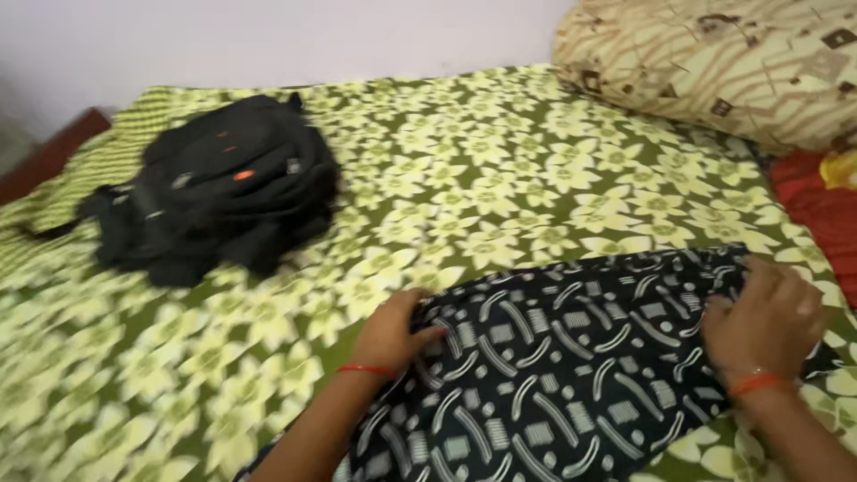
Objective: The person folds a patterned cloth and a checkered towel on a bed, places them into a teal suitcase, and then wipes the suitcase surface with a white cloth. The person closes the suitcase and continues wiping its exterior.
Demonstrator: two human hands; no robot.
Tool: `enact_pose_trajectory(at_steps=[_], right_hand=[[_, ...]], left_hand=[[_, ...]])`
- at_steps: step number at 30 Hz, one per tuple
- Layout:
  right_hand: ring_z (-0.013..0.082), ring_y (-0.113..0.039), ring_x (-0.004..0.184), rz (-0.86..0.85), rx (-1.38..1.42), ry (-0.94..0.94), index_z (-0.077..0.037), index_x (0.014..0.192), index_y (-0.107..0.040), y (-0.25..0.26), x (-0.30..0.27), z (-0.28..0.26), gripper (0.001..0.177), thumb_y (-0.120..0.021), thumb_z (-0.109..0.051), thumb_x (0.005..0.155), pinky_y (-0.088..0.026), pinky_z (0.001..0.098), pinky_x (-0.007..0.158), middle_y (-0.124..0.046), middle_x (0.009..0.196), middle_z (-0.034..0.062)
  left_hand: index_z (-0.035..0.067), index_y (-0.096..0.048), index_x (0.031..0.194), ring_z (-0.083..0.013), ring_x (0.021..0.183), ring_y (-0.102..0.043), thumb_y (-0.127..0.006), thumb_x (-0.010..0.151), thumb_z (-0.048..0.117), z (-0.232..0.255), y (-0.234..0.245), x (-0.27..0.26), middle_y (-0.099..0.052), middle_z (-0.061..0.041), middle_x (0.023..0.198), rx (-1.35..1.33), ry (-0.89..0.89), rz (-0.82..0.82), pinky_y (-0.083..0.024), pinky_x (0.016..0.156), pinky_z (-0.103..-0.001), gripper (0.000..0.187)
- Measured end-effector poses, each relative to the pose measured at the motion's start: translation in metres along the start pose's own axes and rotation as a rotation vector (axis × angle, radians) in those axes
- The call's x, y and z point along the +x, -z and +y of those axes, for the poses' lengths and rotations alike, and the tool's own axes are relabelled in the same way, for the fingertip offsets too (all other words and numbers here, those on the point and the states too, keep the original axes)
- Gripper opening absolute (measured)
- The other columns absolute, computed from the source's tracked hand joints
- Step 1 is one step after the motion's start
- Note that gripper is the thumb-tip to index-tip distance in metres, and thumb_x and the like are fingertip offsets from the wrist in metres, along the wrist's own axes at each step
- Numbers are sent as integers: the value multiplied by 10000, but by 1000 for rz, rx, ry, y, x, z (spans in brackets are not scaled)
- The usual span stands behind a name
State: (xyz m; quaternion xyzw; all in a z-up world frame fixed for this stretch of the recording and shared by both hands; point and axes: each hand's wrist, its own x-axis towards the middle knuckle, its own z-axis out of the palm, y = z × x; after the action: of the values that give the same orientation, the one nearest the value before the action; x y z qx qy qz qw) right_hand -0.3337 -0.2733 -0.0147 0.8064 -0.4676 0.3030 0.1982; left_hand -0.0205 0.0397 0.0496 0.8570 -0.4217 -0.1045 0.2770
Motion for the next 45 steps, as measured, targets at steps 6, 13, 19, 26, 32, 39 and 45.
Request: enact_pose_trajectory(at_steps=[6,13,19,26,32,39,45], right_hand=[[332,-551,1282,-416,810,306,-92,1113,-707,119,-113,-172,338,-742,-175,786,-436,438,1097,-601,1364,134],[325,-310,1452,-675,568,671,-366,1426,-544,214,-213,-290,594,-683,-342,848,-251,662,1158,-372,1587,46],[439,-310,1481,-1068,214,714,-442,1517,-362,241,-196,-333,759,-698,-253,863,-381,649,1100,-259,1643,46],[355,-664,1152,-917,16,915,-409,1578,-259,234,-192,-373,903,-745,-184,850,-591,430,856,-499,1427,180],[240,-694,1078,-1045,-134,1136,-353,1665,40,223,-168,-405,1202,-794,-137,826,-578,338,844,-694,1209,96],[216,-744,953,-1008,-135,1168,-369,1643,192,230,-163,-417,1213,-718,-113,883,-592,333,798,-754,1054,50],[214,-743,966,-1061,-180,1167,-344,1640,220,223,-168,-417,1246,-736,-124,873,-594,334,797,-755,1088,63]], left_hand=[[133,-652,1233,-350,1133,-627,-803,807,350,-31,64,-140,-665,-126,1225,20,-46,230,-499,957,-442,501],[120,-664,1217,-351,1112,-624,-807,819,363,-99,130,-320,-672,-139,1164,149,156,315,-490,955,-450,488],[130,-649,1242,-315,1138,-639,-871,715,391,-121,124,-365,-670,-130,1206,-36,221,222,-494,985,-424,629],[258,-640,1311,-378,1184,-614,-897,303,484,-112,90,-342,-642,-181,1285,647,-318,172,-462,961,-501,1065],[217,-616,1327,-256,1049,-760,-562,860,275,-215,120,-283,-779,-155,1087,-376,461,-102,-539,994,-339,474],[186,-502,1384,-256,1237,-567,-485,900,712,-325,126,-295,-605,-146,1406,-1405,865,765,-417,1060,-397,715],[-23,-714,1215,-213,1001,-692,-741,818,485,-307,104,-317,-759,-139,1141,-942,734,505,-529,889,-342,645]])
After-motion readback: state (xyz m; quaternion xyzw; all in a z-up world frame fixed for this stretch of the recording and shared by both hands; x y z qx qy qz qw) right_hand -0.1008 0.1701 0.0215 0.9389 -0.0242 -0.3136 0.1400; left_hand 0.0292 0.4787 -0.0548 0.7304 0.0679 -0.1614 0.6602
